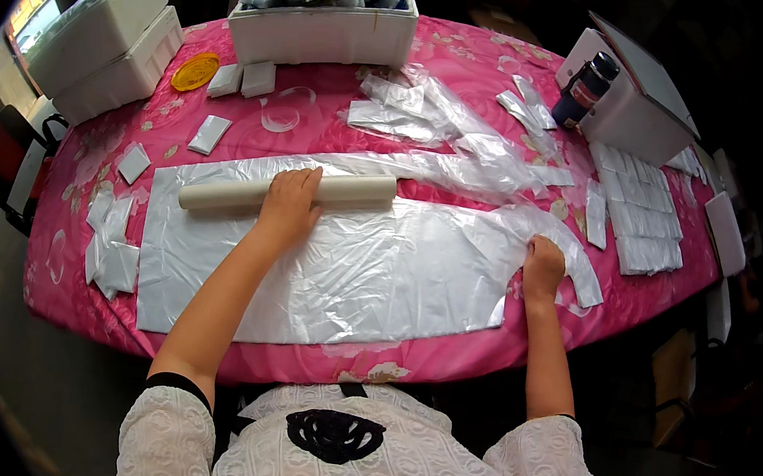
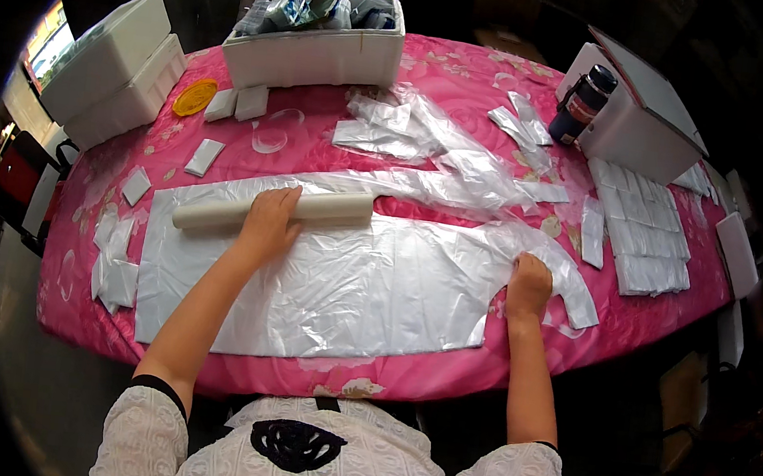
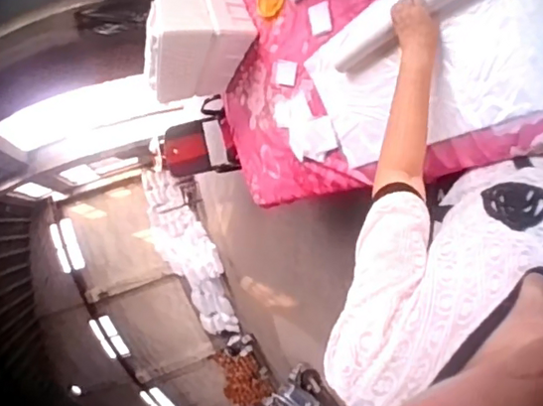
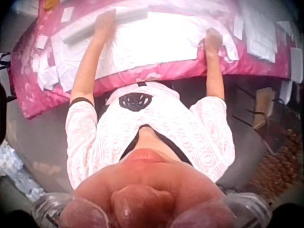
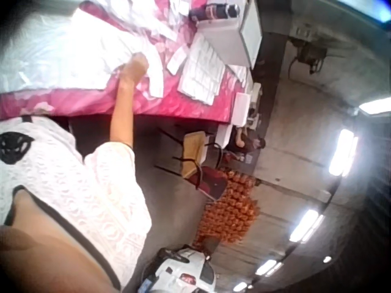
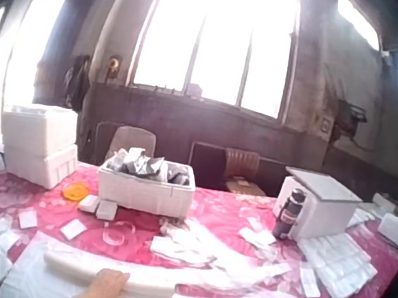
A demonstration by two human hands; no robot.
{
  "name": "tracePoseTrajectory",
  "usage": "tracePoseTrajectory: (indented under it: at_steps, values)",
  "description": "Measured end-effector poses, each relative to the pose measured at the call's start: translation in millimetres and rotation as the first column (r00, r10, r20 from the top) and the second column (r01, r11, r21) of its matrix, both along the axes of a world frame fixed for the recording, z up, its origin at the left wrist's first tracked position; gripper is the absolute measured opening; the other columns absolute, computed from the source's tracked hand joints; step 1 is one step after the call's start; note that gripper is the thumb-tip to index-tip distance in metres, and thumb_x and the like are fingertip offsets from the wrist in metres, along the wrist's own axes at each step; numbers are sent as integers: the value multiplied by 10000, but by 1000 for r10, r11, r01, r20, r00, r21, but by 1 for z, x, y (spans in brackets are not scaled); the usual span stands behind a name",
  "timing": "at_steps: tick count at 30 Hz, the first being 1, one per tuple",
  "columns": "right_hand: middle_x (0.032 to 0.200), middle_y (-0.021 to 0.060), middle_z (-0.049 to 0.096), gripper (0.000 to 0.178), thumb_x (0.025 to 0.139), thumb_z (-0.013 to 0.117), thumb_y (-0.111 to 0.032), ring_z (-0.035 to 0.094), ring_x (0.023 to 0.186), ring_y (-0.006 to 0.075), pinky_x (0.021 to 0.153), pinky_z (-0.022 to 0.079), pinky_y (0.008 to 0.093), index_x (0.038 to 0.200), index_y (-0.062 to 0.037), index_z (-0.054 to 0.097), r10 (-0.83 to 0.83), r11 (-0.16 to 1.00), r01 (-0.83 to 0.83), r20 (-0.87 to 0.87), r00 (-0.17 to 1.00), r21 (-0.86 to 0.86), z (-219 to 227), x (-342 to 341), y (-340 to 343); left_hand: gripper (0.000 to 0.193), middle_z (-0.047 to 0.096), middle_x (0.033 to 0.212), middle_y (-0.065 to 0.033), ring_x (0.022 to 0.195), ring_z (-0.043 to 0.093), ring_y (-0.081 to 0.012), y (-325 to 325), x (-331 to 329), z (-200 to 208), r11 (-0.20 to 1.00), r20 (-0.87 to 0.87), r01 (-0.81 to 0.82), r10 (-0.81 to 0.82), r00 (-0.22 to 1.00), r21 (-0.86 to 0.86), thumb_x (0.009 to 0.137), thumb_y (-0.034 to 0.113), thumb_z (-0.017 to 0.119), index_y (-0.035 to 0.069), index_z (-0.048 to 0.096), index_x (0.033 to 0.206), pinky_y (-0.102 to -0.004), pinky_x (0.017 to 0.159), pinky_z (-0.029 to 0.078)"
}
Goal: The person unrolls a roll of clear plastic film on a pink tablecloth, tears off a sheet, and wraps a small white rectangular item. They repeat this process multiple times, handling the film roll and individual items by hand.
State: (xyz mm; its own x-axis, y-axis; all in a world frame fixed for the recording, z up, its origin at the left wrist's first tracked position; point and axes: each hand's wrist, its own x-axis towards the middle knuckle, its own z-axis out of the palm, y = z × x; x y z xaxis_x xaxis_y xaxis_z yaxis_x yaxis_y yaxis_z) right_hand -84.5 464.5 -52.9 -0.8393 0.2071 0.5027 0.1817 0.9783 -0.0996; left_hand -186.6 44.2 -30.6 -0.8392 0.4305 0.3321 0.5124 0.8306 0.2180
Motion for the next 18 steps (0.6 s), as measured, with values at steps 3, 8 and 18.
tracePoseTrajectory:
  at_steps: [3,8,18]
  values:
    - [838,91,632,80,678,623,-74,585,817,263,734,438,369,728,-73,561,54,998,-54,19,998,19,12,9,1,447,552,1077,-112,1052,494,-289,5,5,-2,999,-15,28,-28,1000,29,678,84,669,37,516,1095,-409,919,360]
    - [818,93,627,131,644,622,-53,585,799,215,727,425,333,704,-46,505,264,888,-293,-128,956,-354,57,34,-57,363,558,1085,-61,1127,466,-259,19,62,16,885,92,466,-464,881,-7,687,-2,594,94,545,1033,-456,1042,277]
    - [872,26,582,187,805,632,-67,538,739,63,650,436,205,963,-7,552,628,101,-209,-101,771,-973,69,45,-217,247,571,1067,-99,990,558,-190,33,118,42,647,544,-120,-509,667,753,809,82,594,5,546,1039,-319,859,452]
